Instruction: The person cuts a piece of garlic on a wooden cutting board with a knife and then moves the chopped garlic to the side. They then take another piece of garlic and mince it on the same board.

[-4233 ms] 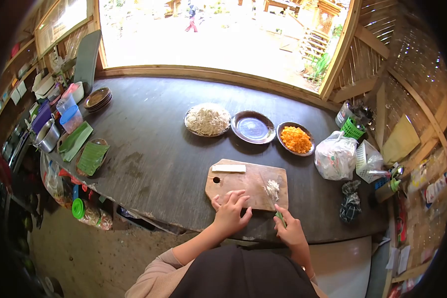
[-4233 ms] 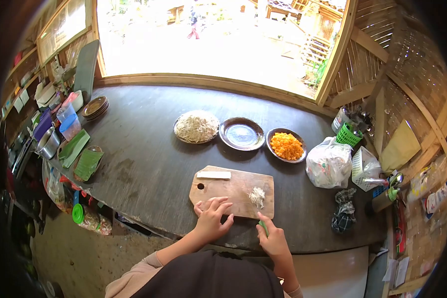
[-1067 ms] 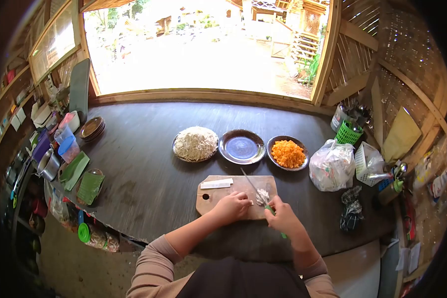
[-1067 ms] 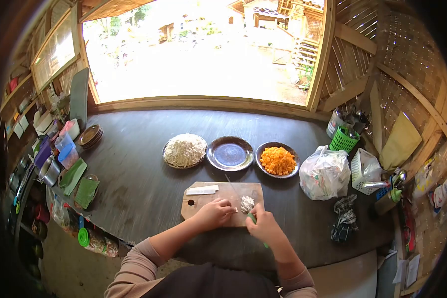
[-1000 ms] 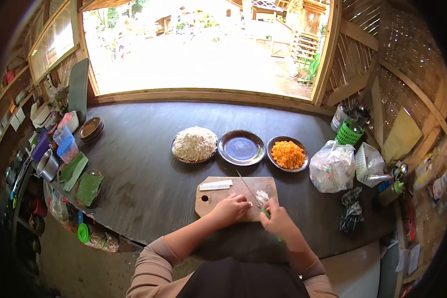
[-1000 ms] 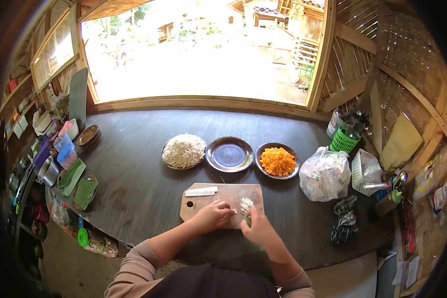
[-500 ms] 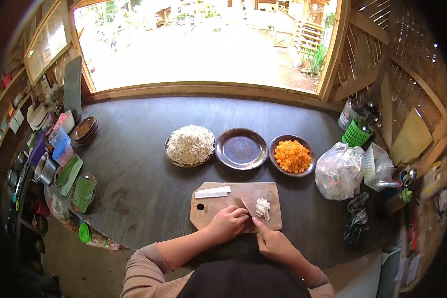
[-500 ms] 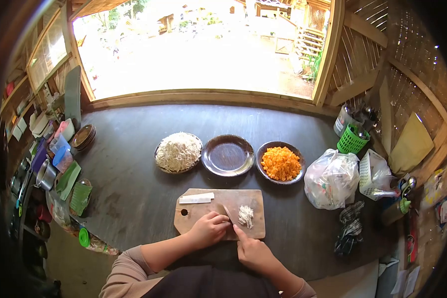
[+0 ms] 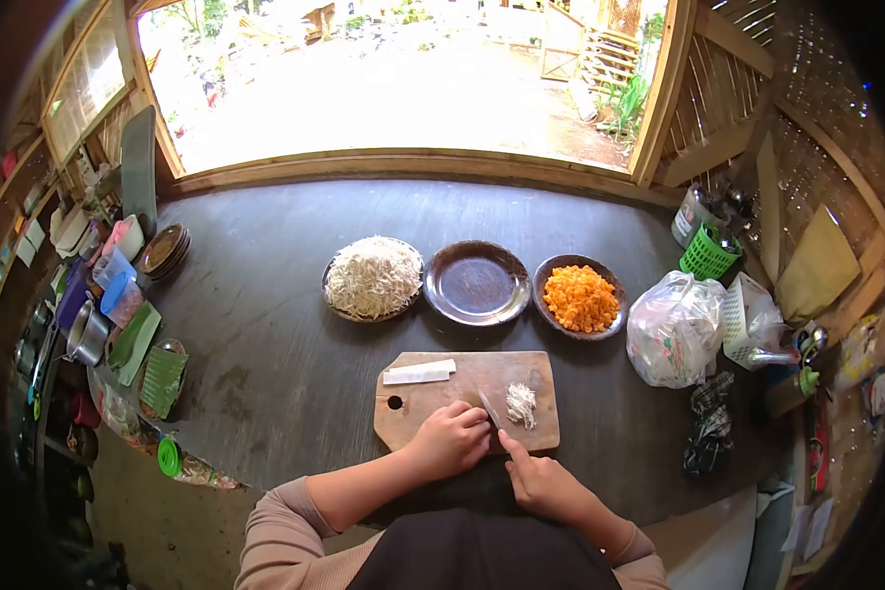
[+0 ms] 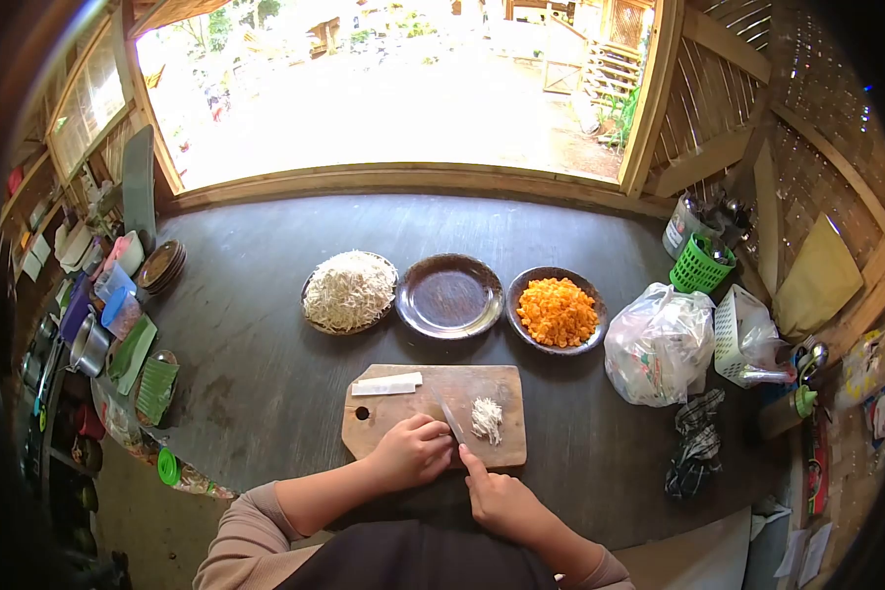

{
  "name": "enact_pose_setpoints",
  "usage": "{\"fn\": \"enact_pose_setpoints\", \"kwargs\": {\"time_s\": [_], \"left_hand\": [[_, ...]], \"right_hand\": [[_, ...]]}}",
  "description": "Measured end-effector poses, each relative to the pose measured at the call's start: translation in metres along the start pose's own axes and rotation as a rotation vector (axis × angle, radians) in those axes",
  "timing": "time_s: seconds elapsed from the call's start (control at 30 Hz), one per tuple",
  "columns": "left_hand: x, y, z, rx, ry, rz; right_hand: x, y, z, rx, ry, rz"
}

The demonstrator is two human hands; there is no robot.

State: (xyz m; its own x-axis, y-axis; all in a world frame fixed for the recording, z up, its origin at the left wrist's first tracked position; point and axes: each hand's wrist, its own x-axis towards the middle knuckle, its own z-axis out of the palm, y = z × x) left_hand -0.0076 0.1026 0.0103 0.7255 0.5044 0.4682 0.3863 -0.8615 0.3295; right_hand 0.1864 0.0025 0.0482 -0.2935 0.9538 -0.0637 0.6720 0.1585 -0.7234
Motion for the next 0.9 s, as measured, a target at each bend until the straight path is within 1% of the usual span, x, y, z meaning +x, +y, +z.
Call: {"fn": "enact_pose_setpoints", "kwargs": {"time_s": [0.4,0.53,0.63,0.7,0.83,0.9], "left_hand": [[0.0,0.002,-0.004,-0.021,-0.007,-0.022],[0.0,0.003,-0.001,0.057,-0.037,-0.014],[-0.003,0.004,0.002,0.111,-0.052,-0.013],[-0.004,0.003,0.001,0.132,-0.064,-0.022],[-0.003,0.004,0.0,0.129,-0.072,-0.021],[-0.003,0.006,-0.001,0.132,-0.086,-0.03]], "right_hand": [[0.0,-0.001,-0.001,-0.026,-0.028,0.034],[0.001,0.0,-0.001,-0.025,-0.043,0.054],[0.0,0.0,-0.002,-0.034,-0.023,0.015],[0.0,-0.005,-0.008,-0.032,-0.073,0.01],[-0.002,-0.001,-0.01,-0.02,-0.085,0.021],[-0.002,0.004,-0.006,-0.021,-0.048,-0.037]]}}
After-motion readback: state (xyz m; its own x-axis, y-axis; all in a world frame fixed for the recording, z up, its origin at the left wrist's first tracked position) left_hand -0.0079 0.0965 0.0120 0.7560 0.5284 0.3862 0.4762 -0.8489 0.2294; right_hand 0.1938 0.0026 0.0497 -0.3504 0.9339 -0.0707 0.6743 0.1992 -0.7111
